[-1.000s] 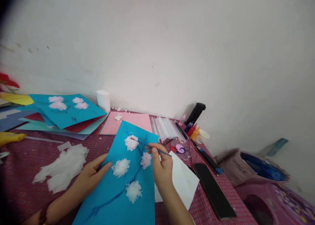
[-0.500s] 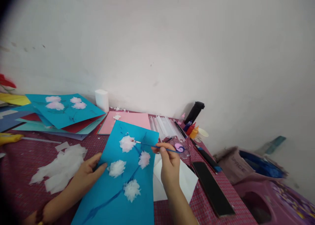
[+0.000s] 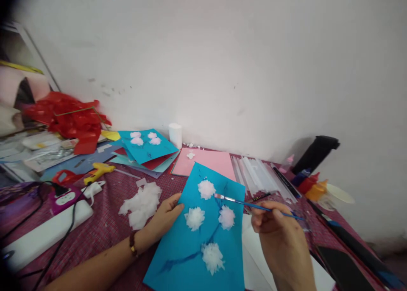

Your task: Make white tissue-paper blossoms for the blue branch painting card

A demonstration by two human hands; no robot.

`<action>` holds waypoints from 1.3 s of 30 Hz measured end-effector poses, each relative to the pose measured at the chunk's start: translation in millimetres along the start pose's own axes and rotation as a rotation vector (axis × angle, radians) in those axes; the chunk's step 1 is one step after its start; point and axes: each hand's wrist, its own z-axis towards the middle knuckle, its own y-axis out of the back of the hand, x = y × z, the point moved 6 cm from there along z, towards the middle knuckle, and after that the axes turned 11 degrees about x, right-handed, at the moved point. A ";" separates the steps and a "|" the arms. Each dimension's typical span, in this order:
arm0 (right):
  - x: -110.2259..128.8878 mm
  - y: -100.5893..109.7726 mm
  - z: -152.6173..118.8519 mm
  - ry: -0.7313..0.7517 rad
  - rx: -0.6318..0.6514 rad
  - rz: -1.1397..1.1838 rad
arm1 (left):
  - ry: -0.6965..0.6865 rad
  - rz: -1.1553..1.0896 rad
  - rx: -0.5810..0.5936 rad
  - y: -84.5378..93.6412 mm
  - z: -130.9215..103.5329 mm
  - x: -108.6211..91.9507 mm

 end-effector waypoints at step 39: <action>-25.1 -11.1 -1.3 -0.029 0.048 0.025 | 0.252 -0.402 -0.068 14.9 7.7 31.4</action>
